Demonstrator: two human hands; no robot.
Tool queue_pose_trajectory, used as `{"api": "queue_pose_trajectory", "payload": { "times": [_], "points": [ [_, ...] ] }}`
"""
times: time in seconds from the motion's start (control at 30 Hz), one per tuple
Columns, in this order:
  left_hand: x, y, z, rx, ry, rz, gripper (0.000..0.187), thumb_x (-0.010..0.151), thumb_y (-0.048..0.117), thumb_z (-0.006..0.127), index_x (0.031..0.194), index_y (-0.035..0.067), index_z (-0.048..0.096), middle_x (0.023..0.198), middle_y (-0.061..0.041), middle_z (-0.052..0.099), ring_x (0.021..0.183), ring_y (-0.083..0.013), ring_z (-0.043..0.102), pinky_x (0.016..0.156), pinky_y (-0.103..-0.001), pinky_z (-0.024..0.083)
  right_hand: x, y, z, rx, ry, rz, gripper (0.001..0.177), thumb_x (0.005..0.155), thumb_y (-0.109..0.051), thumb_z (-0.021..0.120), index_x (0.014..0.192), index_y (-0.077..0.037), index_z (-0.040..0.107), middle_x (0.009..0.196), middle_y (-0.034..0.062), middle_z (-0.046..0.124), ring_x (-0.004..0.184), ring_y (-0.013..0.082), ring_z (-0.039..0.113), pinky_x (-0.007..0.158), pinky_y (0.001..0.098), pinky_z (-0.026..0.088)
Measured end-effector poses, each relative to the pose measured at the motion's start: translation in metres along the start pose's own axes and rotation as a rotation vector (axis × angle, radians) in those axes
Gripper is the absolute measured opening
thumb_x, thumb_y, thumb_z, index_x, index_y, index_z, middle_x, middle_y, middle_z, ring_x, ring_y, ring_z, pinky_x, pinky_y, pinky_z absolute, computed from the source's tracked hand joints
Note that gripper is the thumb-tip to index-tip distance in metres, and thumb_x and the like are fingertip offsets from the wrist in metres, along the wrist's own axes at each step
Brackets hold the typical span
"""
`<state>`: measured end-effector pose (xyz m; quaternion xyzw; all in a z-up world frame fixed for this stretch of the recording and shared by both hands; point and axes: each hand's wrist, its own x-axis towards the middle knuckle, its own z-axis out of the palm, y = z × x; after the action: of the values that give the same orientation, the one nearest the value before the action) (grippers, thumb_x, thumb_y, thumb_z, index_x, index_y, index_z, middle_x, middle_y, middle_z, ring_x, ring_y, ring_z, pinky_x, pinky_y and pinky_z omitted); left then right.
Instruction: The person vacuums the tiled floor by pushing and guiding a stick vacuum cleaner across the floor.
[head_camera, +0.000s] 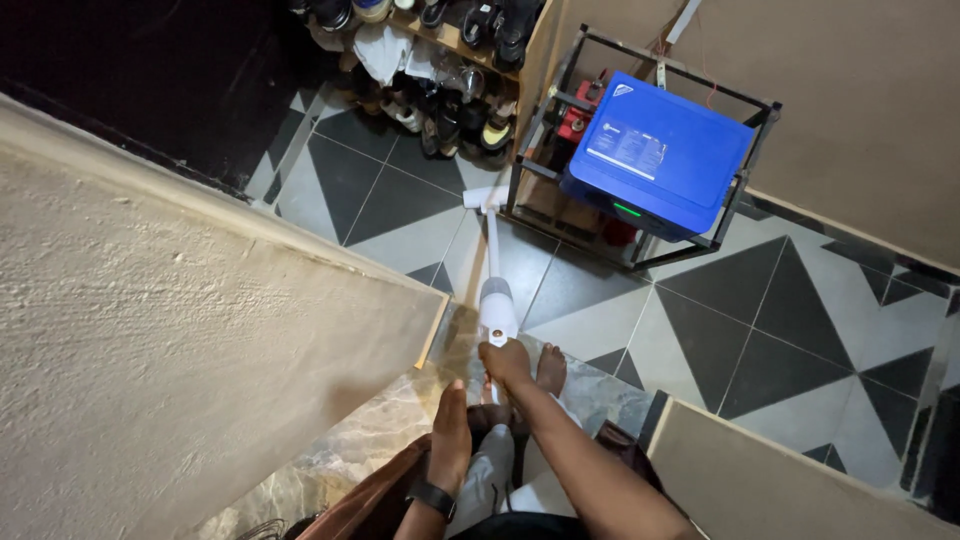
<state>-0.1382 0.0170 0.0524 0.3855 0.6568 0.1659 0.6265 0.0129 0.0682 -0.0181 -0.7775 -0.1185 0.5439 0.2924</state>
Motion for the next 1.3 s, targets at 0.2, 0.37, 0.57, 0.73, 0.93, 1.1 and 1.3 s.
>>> {"api": "queue_pose_trajectory", "payload": {
  "times": [0.2,0.37,0.57,0.73,0.93,1.1,1.3],
  "points": [
    [0.008,-0.019,-0.002,0.063,0.043,-0.05,0.062,0.103,0.05,0.04,0.144,0.004,0.051,0.146,-0.015,0.058,0.137,-0.0264,0.053,0.113,-0.035,0.038,0.044,-0.024,-0.006,0.003,0.0,-0.031,0.03,0.076,-0.021,0.067,0.082,0.008,0.07,0.067,0.0176,0.068,0.052,0.0261,0.064,0.051,0.0414,0.05],
    [0.031,-0.072,0.0,0.265,0.043,0.342,0.054,0.108,0.036,0.033,0.143,-0.002,0.05,0.146,-0.02,0.056,0.137,-0.0309,0.052,0.115,-0.035,0.037,0.078,-0.063,-0.011,0.043,0.044,0.012,0.027,0.076,-0.017,0.068,0.087,0.007,0.067,0.069,0.0164,0.066,0.05,0.0254,0.061,0.045,0.0404,0.048],
    [0.052,-0.119,0.004,0.417,0.145,0.578,0.041,0.105,0.009,0.04,0.142,-0.003,0.05,0.144,-0.022,0.057,0.134,-0.0361,0.054,0.112,-0.039,0.042,0.114,-0.093,-0.019,0.198,-0.087,0.021,0.017,0.077,-0.009,0.066,0.084,0.006,0.061,0.063,0.0125,0.056,0.046,0.0209,0.051,0.039,0.0381,0.042],
    [0.059,-0.133,0.004,0.62,0.223,0.803,0.055,0.088,-0.013,0.046,0.142,-0.005,0.049,0.14,-0.027,0.057,0.129,-0.0427,0.056,0.108,-0.043,0.048,0.13,-0.09,-0.025,0.172,-0.105,0.018,0.017,0.077,-0.008,0.066,0.086,0.006,0.061,0.065,0.0107,0.058,0.046,0.0189,0.052,0.04,0.0371,0.044],
    [0.054,-0.124,0.006,0.631,0.196,0.836,0.057,0.087,-0.016,0.048,0.143,-0.005,0.047,0.141,-0.028,0.055,0.131,-0.0435,0.055,0.11,-0.043,0.047,0.121,-0.057,-0.027,0.118,-0.11,0.013,0.018,0.077,-0.01,0.067,0.083,0.006,0.063,0.064,0.0139,0.06,0.047,0.0238,0.055,0.042,0.04,0.045],
    [0.042,-0.107,0.003,0.641,0.104,0.844,0.075,0.073,-0.017,0.037,0.147,-0.007,0.045,0.144,-0.031,0.051,0.132,-0.0454,0.051,0.11,-0.045,0.044,0.078,-0.026,-0.029,0.046,-0.11,0.0,0.025,0.079,-0.016,0.067,0.085,0.008,0.067,0.064,0.0157,0.063,0.048,0.0257,0.059,0.045,0.0406,0.048],
    [0.032,-0.071,0.01,0.612,0.072,0.858,0.043,0.101,0.002,0.044,0.143,-0.009,0.047,0.141,-0.031,0.052,0.126,-0.0462,0.053,0.105,-0.044,0.046,0.012,0.015,-0.054,-0.576,0.022,-0.12,0.032,0.08,-0.037,0.076,0.083,-0.006,0.083,0.072,0.0085,0.07,0.052,0.0208,0.055,0.06,0.0343,0.046]
  ]
}}
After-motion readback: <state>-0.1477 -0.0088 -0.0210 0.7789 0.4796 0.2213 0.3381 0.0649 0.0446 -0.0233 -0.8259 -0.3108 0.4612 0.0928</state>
